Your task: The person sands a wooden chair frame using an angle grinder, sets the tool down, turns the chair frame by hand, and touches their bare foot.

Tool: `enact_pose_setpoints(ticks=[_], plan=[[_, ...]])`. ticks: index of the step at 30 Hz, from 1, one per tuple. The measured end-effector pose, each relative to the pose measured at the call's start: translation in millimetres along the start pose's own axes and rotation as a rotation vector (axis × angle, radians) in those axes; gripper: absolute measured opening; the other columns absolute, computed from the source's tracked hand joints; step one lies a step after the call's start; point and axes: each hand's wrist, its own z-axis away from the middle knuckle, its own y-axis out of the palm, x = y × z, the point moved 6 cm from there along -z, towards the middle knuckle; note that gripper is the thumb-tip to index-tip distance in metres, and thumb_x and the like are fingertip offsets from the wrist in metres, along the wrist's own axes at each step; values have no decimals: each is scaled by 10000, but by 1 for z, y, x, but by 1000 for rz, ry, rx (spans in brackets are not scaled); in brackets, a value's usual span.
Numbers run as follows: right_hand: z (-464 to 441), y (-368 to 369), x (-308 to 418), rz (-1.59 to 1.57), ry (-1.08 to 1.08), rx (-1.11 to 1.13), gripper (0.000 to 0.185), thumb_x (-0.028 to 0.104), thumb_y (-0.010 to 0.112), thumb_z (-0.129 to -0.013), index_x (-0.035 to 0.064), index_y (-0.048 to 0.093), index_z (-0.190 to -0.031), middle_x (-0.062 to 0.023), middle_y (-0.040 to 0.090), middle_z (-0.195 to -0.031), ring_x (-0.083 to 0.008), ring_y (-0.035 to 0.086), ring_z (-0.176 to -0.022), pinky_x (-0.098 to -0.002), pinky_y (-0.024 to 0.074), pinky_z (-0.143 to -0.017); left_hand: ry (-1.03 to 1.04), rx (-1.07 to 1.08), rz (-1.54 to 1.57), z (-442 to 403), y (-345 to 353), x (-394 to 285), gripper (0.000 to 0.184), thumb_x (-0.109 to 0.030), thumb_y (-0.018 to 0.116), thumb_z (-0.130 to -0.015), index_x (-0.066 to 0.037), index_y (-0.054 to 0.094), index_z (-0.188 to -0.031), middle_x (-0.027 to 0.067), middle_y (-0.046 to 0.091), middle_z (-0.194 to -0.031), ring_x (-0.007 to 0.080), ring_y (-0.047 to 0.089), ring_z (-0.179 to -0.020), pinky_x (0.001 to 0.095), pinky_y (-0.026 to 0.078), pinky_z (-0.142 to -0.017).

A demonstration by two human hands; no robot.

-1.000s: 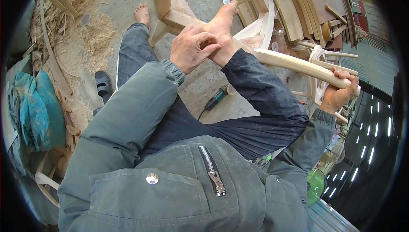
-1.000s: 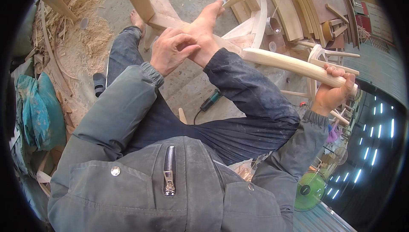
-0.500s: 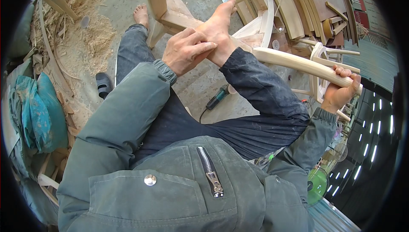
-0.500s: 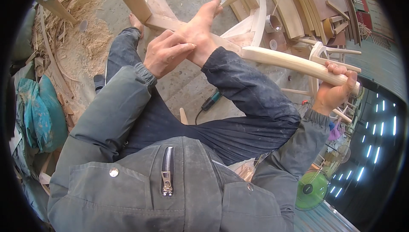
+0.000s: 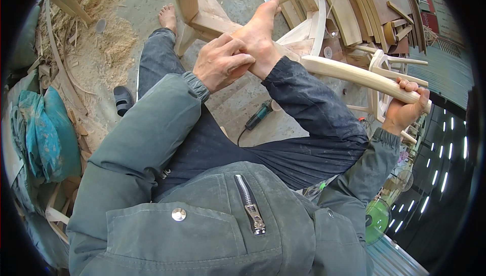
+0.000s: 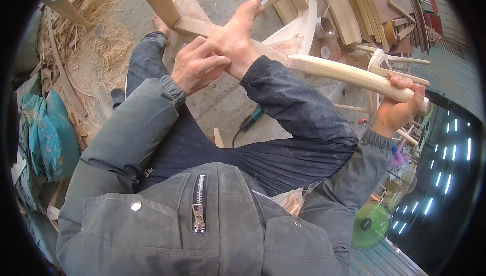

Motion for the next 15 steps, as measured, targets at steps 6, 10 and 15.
enact_pose_setpoints(ticks=[6, 10, 15], plan=[[0, -1, -1, -1, 10, -9, 327, 386, 687, -986, 108, 603, -836, -57, 633, -759, -225, 653, -802, -508, 565, -951, -27, -22, -2, 1, 2, 1, 294, -157, 841, -772, -219, 749, -1044, 3, 643, -1028, 227, 629, -929, 348, 585, -781], [1, -1, -1, -9, 15, -11, 328, 386, 689, -988, 106, 605, -841, -56, 634, -765, -225, 654, -806, -510, 565, -955, -23, 8, -2, -2, 1, -1, 271, -151, 825, -789, -210, 748, -1041, 7, 639, -1013, 228, 625, -921, 351, 582, -787], [-1, -1, -1, -3, 5, 9, 321, 379, 686, -990, 106, 599, -846, -58, 633, -763, -231, 653, -806, -517, 563, -956, -21, 12, 42, -3, -3, -3, 284, -90, 824, -771, -179, 751, -1030, 14, 653, -1013, 236, 634, -916, 363, 580, -780]])
